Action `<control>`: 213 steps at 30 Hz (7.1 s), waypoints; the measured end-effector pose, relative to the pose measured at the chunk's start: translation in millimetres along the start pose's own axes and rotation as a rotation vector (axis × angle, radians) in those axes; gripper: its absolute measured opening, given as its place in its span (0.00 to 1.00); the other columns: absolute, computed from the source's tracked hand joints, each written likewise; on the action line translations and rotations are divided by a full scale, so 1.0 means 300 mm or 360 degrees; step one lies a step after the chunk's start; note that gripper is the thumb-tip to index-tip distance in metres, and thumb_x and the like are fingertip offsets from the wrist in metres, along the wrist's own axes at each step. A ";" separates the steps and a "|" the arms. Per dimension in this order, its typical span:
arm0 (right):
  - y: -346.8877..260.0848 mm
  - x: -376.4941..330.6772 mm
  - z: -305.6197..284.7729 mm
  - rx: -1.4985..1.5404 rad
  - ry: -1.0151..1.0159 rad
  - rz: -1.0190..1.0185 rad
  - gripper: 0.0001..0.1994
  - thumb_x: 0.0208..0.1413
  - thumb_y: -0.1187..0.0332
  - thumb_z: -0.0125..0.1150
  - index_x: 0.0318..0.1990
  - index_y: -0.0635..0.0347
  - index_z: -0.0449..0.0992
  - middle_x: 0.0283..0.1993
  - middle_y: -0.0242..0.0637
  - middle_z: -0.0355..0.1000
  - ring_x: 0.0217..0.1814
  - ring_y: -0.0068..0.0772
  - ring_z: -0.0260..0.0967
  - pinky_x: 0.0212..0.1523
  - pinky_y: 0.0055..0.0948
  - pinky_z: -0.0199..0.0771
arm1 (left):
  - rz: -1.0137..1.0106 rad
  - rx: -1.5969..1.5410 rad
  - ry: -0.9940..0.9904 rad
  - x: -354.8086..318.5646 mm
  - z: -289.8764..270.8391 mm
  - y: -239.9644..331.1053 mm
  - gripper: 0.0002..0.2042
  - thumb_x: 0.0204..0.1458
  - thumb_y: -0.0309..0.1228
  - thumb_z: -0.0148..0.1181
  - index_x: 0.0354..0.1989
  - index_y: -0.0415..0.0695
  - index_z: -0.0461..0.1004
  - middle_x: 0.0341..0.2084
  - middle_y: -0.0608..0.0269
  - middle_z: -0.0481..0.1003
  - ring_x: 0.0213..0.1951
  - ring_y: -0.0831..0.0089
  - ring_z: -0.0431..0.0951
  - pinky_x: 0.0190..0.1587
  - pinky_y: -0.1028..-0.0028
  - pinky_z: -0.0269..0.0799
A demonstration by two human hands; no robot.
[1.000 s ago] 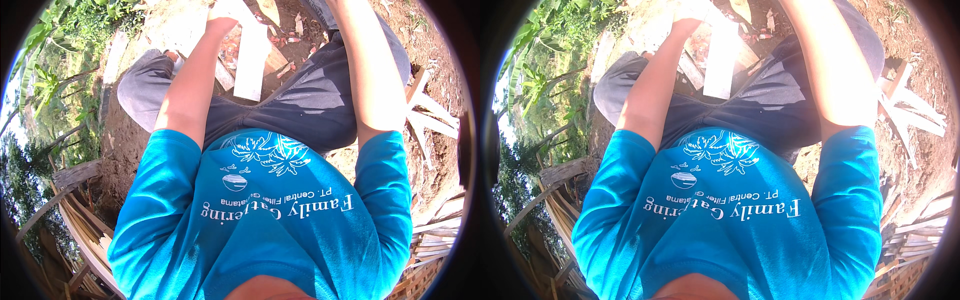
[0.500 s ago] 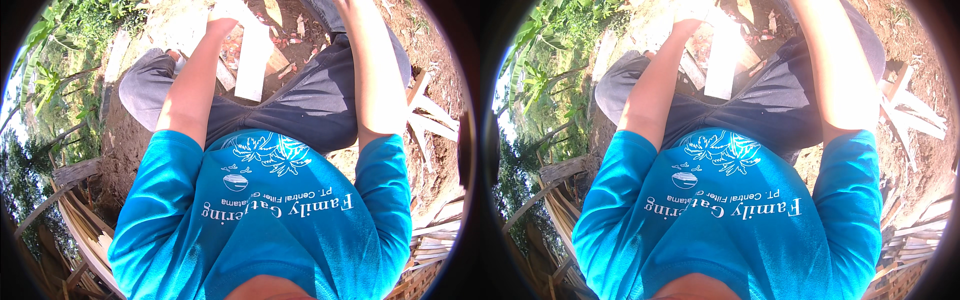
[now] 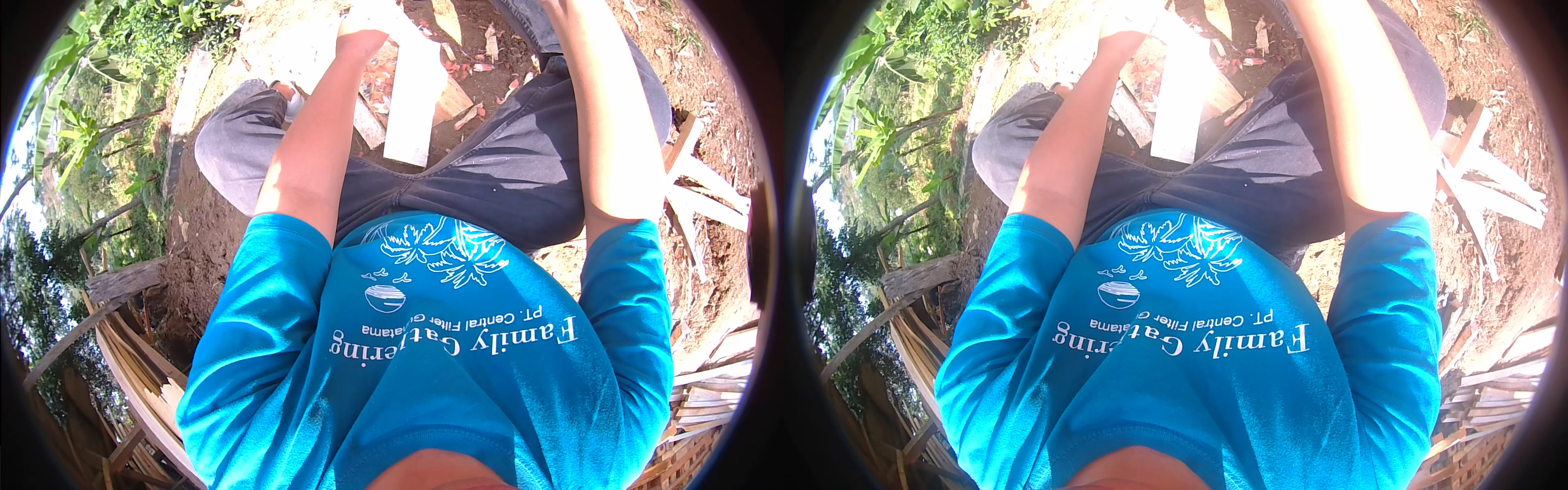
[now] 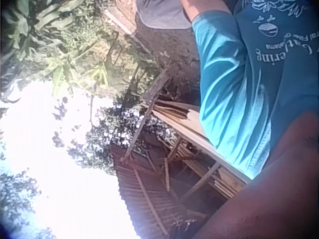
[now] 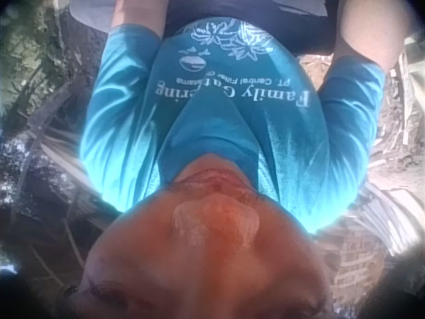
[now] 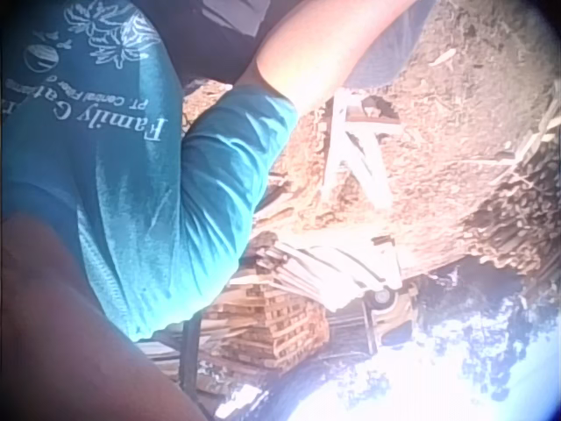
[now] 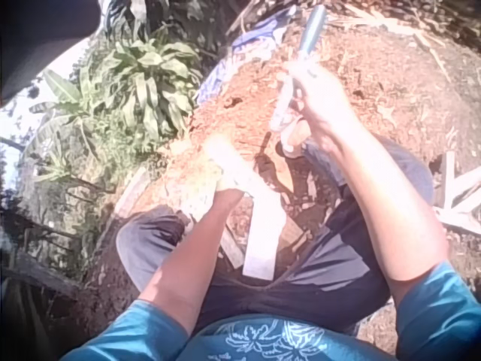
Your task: The person chisels a piece of wood held on a board on the ground using a chisel and a hammer, and then handles several other wood planks.
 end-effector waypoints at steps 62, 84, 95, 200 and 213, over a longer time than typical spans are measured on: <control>0.273 -0.536 0.025 -0.0768 -0.0729 0.0706 0.16 0.68 0.68 0.56 0.60 0.60 0.70 0.56 0.37 0.76 0.58 0.27 0.72 0.54 0.28 0.73 | -0.1089 -0.2335 0.0420 -0.503 -0.111 -0.325 0.17 0.66 0.22 0.32 0.58 0.22 0.54 0.46 0.32 0.72 0.36 0.40 0.83 0.39 0.54 0.88; 0.289 -0.538 0.031 -0.0815 -0.0794 0.0753 0.17 0.66 0.66 0.60 0.59 0.60 0.70 0.55 0.32 0.77 0.48 0.20 0.70 0.50 0.26 0.72 | -0.0944 -0.1567 0.0486 -0.459 -0.129 -0.357 0.15 0.57 0.33 0.59 0.39 0.29 0.76 0.24 0.52 0.80 0.31 0.64 0.85 0.32 0.73 0.81; 0.272 -0.544 0.066 -0.0819 -0.1020 0.0515 0.13 0.66 0.65 0.60 0.54 0.60 0.74 0.50 0.32 0.76 0.55 0.25 0.71 0.58 0.29 0.70 | -0.0563 0.0030 0.0103 -0.383 -0.195 -0.220 0.29 0.45 0.56 0.68 0.45 0.43 0.80 0.39 0.55 0.83 0.44 0.58 0.83 0.45 0.60 0.78; 0.197 -0.479 0.143 -0.0525 -0.0395 0.0510 0.15 0.59 0.62 0.69 0.48 0.61 0.76 0.37 0.32 0.76 0.40 0.22 0.73 0.37 0.25 0.75 | 0.0449 -0.0774 0.0646 -0.598 -0.318 0.295 0.27 0.46 0.22 0.61 0.60 0.39 0.71 0.52 0.44 0.73 0.52 0.52 0.75 0.51 0.63 0.74; 0.384 -0.456 -0.089 0.0462 -0.0061 0.0612 0.06 0.60 0.66 0.62 0.39 0.57 0.76 0.34 0.26 0.69 0.33 0.20 0.61 0.43 0.27 0.68 | 0.0928 -0.0862 0.1053 -0.724 -0.418 0.395 0.19 0.57 0.29 0.57 0.55 0.35 0.73 0.40 0.48 0.80 0.44 0.61 0.81 0.45 0.68 0.76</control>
Point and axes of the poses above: each hand's wrist, its own x-axis towards the middle knuckle, its own z-axis out of the palm, y = z × x, the point moved 10 cm from there along x, towards the middle knuckle
